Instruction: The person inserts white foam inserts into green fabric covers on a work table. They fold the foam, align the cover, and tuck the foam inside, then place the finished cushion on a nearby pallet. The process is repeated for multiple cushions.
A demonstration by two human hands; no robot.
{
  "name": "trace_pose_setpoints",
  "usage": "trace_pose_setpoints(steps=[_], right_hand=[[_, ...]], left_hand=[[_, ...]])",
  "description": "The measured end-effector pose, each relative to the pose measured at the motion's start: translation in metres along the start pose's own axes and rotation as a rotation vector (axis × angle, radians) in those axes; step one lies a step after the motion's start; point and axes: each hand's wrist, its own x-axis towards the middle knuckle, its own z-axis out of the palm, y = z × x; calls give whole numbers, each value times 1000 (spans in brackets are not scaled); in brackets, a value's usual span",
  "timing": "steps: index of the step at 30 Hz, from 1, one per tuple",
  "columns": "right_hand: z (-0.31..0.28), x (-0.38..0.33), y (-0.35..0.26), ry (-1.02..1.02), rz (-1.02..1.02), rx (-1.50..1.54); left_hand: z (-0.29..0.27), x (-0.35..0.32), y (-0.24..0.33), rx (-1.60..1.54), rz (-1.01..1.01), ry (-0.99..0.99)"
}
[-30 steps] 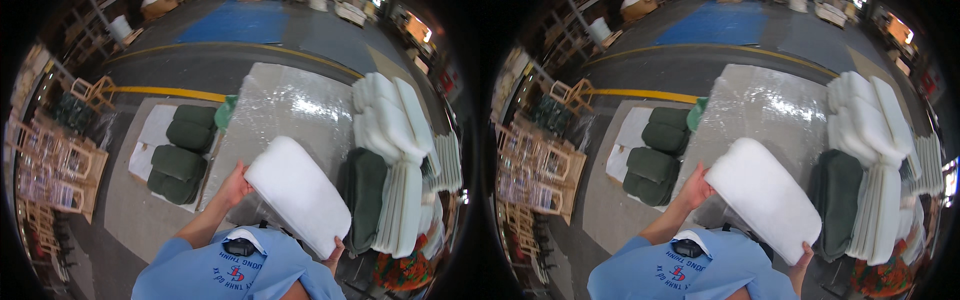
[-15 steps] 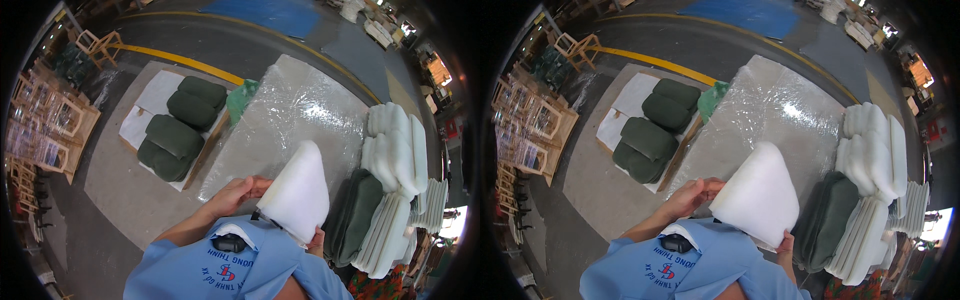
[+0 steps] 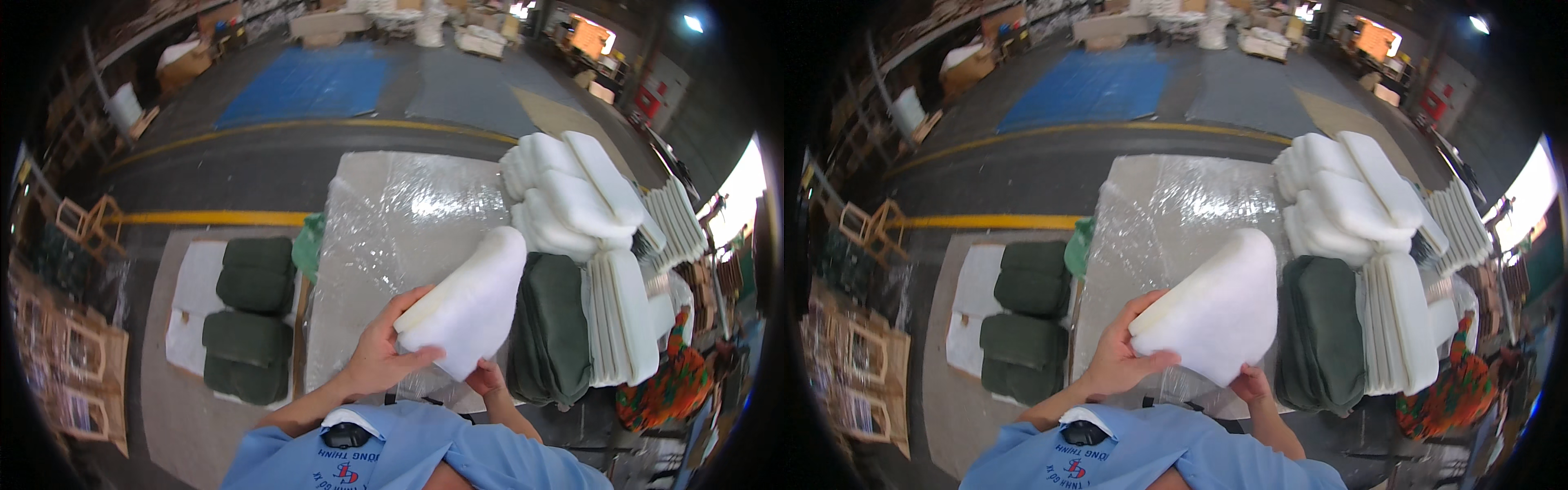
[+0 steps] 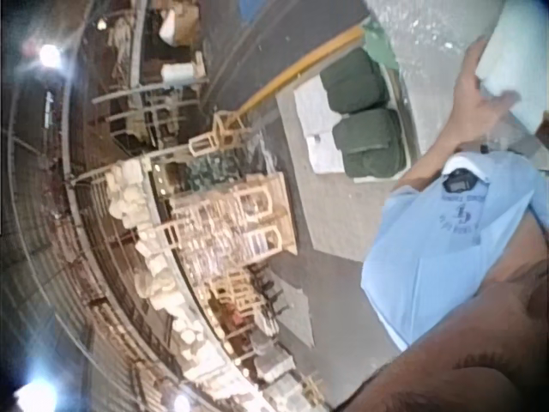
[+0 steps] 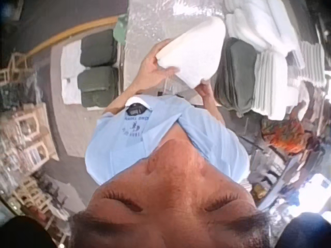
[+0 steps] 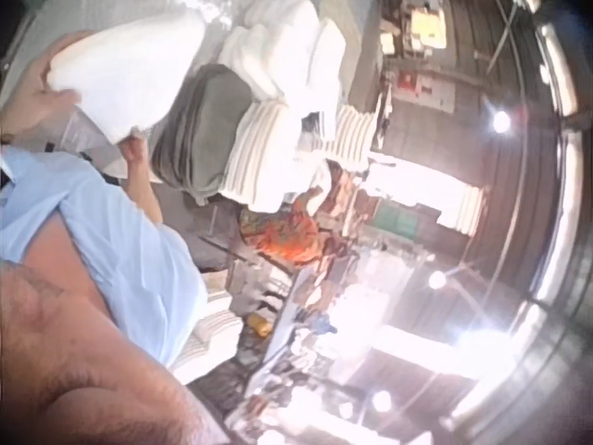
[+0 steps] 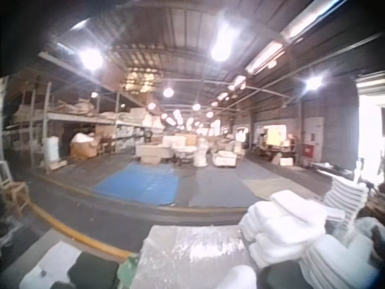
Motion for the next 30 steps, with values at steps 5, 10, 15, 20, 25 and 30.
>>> trace_pose_setpoints(steps=[5, 10, 15, 20, 25, 30], right_hand=[[30, 3, -36, 341, 119, -698], [46, -34, -57, 478, -174, -951], [47, -70, -73, 486, -352, -927], [51, -95, -84, 502, -501, -878], [84, -120, -113, 234, -827, -578], [105, -153, -126, 172, -921, -460]], left_hand=[[29, 33, -13, 204, 136, -79], [57, 44, -30, 251, 230, -153], [77, 51, -33, 288, 286, -185], [93, 54, -26, 457, 396, -237], [108, 55, -27, 585, 530, -328], [137, 60, -30, 636, 675, -432]])
